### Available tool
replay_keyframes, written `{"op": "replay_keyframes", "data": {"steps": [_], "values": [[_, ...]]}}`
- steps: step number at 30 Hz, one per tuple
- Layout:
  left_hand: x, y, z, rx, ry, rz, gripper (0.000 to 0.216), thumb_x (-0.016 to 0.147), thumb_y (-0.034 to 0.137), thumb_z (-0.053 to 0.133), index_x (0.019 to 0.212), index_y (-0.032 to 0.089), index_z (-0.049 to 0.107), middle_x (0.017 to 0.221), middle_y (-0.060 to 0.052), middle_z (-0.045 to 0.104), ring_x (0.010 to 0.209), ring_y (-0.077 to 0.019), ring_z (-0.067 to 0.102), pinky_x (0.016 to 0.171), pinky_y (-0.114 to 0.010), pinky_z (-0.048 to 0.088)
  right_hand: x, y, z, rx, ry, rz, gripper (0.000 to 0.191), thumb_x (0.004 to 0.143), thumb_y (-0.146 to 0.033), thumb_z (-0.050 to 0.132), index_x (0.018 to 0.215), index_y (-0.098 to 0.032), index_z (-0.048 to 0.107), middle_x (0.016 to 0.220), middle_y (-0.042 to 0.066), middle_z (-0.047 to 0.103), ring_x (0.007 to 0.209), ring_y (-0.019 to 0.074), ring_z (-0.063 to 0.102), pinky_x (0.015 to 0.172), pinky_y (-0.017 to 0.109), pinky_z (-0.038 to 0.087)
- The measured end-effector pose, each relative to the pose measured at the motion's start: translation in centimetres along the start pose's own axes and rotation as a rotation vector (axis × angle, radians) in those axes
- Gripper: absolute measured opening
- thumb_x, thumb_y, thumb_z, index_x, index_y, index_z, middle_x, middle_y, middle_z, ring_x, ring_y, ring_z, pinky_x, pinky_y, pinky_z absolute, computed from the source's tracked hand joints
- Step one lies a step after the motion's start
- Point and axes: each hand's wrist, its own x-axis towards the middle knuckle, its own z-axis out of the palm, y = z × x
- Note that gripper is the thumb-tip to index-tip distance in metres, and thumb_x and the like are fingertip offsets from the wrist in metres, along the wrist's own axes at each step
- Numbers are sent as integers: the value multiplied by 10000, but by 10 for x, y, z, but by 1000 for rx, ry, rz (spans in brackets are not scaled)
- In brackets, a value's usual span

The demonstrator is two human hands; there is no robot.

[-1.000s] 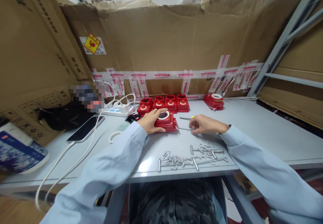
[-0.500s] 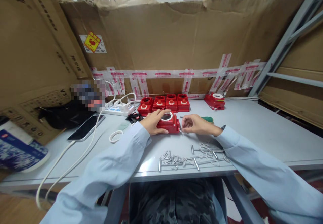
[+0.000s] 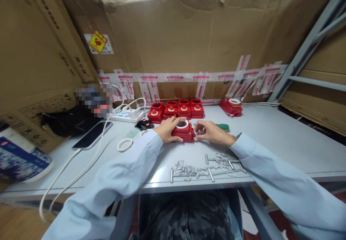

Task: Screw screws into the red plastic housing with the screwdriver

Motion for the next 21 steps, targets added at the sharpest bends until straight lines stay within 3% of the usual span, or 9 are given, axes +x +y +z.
{"op": "replay_keyframes", "data": {"steps": [6, 9, 13, 21], "values": [[3, -1, 0, -15, -18, 15, 858, 703, 508, 693, 1389, 233, 258, 1244, -157, 462, 1165, -361, 467, 932, -530, 391, 4, -8, -7, -157, 22, -163, 632, 661, -241, 722, 1219, -185, 431, 1229, 107, 534, 1096, 230, 534, 930, 390, 437], [5, -2, 4, -29, 3, 35, 891, 674, 495, 723, 1373, 205, 253, 1322, -183, 428, 1233, -377, 418, 969, -537, 367, 8, -10, -12, -191, -62, -251, 834, 660, -177, 702, 1380, -235, 286, 1404, 107, 408, 1261, 241, 431, 1045, 410, 357], [8, -2, 7, -72, 47, 39, 872, 624, 480, 766, 1299, 180, 301, 1330, -191, 437, 1204, -362, 464, 960, -512, 386, 10, -10, -14, -233, -204, -276, 849, 695, -118, 637, 1430, -290, 247, 1378, 83, 452, 1248, 246, 450, 1046, 427, 357], [13, 6, 7, -84, 38, 45, 812, 604, 520, 767, 1234, 204, 364, 1228, -134, 541, 1107, -341, 538, 904, -504, 408, -3, 0, -15, -211, -178, -252, 828, 719, -162, 627, 1442, -296, 245, 1367, 77, 456, 1251, 243, 441, 1033, 410, 376]]}}
